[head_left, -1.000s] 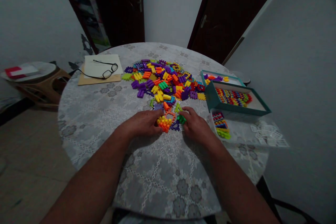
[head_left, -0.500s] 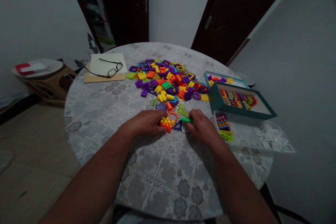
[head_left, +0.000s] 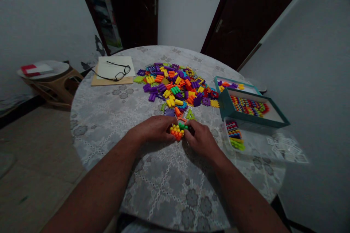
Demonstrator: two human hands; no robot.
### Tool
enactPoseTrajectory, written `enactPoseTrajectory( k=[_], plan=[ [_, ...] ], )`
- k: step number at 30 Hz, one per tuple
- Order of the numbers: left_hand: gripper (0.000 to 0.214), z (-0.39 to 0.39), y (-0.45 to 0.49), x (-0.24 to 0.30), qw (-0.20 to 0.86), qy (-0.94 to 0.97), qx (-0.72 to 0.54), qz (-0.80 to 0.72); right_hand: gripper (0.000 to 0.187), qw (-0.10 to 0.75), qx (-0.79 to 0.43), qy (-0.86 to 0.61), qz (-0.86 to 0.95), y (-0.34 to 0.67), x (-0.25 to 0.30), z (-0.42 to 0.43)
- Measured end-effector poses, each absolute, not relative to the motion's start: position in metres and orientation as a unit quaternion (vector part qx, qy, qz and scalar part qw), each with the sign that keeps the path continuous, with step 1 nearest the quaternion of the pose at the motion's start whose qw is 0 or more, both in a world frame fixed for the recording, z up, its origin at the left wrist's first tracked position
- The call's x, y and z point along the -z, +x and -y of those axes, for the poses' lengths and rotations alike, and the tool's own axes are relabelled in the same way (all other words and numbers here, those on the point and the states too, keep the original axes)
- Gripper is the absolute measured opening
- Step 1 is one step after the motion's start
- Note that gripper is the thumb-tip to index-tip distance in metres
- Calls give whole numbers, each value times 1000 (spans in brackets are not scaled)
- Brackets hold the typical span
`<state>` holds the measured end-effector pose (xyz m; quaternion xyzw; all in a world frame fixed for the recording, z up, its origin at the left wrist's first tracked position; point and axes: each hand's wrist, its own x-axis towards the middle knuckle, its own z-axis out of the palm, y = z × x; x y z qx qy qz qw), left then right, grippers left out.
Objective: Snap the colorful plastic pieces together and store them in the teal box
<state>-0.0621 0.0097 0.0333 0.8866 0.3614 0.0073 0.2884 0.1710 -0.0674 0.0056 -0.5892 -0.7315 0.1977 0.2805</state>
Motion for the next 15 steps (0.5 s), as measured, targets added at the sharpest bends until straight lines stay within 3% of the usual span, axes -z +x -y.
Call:
enactPoseTrajectory(
  k=[3,10,15],
  plan=[
    [45,-10,-62,-34,284,885,-6,-369,16,273,-210,-579,739,171,-6,68],
    [58,-9,-63,-33,289,890,-15,-353,75,269,-217,-481,806,169,-7,76],
    [85,-10,-63,-30,295,886,-29,-357,70,230,-226,-501,803,163,-13,80]
  ],
)
